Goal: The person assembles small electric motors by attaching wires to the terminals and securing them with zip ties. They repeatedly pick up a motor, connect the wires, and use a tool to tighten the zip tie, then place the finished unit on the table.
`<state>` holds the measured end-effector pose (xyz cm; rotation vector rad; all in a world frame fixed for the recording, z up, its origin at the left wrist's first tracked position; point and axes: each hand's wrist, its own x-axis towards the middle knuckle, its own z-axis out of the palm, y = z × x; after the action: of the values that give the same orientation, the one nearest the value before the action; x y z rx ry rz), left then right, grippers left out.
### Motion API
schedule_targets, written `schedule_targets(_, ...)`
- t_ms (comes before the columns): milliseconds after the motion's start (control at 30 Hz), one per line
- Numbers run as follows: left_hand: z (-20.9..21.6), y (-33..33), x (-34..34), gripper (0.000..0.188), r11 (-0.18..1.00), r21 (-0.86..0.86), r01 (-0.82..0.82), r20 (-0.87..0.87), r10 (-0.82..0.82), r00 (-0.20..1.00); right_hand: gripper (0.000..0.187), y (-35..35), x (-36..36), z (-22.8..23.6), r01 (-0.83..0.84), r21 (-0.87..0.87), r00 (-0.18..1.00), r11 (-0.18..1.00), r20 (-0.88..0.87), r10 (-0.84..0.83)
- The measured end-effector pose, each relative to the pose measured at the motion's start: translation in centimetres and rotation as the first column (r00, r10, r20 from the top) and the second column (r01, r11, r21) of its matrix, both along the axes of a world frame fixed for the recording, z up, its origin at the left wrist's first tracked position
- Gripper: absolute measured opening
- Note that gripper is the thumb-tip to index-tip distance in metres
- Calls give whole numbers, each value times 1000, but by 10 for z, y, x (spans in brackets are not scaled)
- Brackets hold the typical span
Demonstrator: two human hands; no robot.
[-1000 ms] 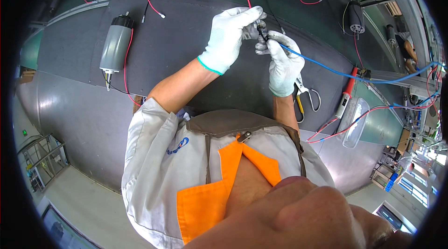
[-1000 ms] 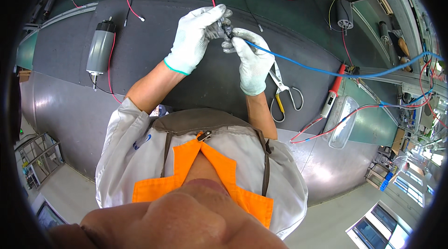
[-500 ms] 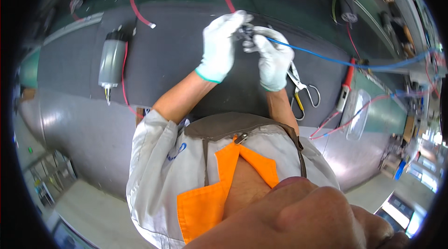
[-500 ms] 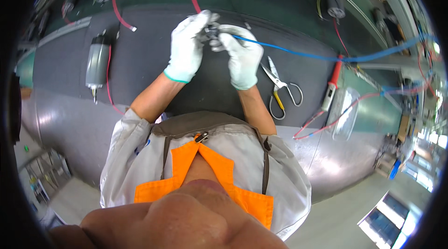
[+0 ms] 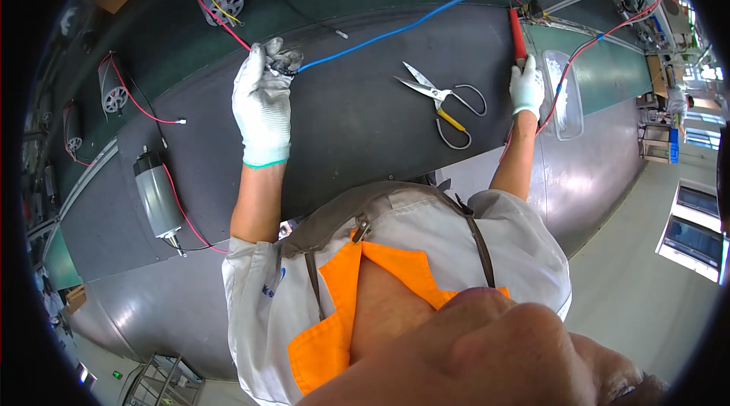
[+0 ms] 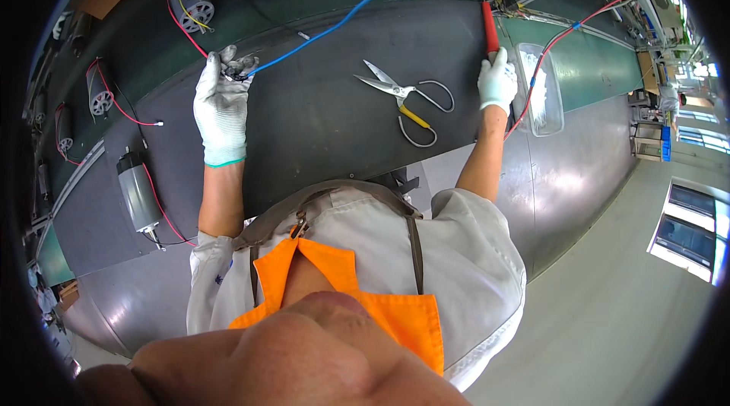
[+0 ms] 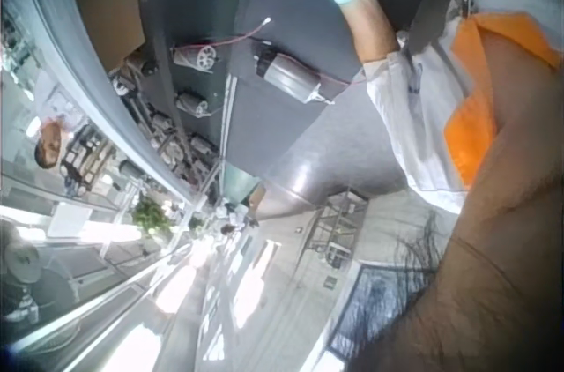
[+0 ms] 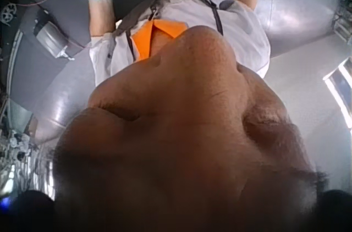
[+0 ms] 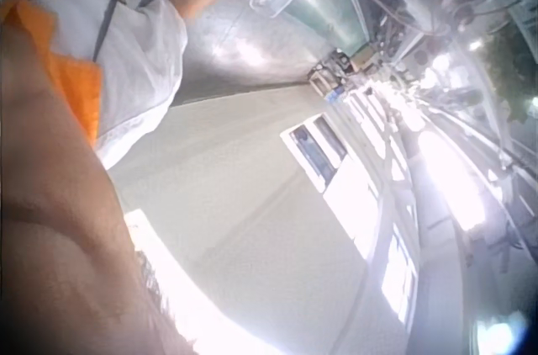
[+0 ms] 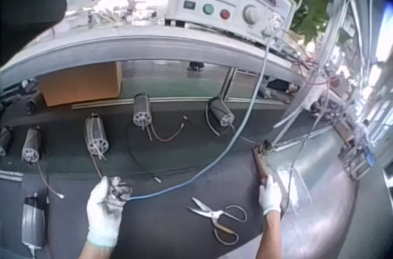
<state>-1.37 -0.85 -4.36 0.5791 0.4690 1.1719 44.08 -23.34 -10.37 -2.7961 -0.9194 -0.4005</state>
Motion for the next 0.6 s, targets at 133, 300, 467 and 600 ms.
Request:
schedule_targets(133,5,-3,-2,24,998,-53,-44,32,46,998,44,18,-27,8,-151,312,973,938,-122,197)
schedule_targets(300,-1,-5,-10,23,994,-54,-94,61,97,993,42,99,-111,49,-44,801,439,597,-521,732)
schedule_targets(467,5,-8,-14,17,992,-31,-120,116,123,986,44,192,-181,75,-230,782,-82,579,-609,789)
schedule_targets(600,11,-9,-17,22,990,-41,-132,93,136,986,43,255,-210,61,-485,743,-186,461,-603,776)
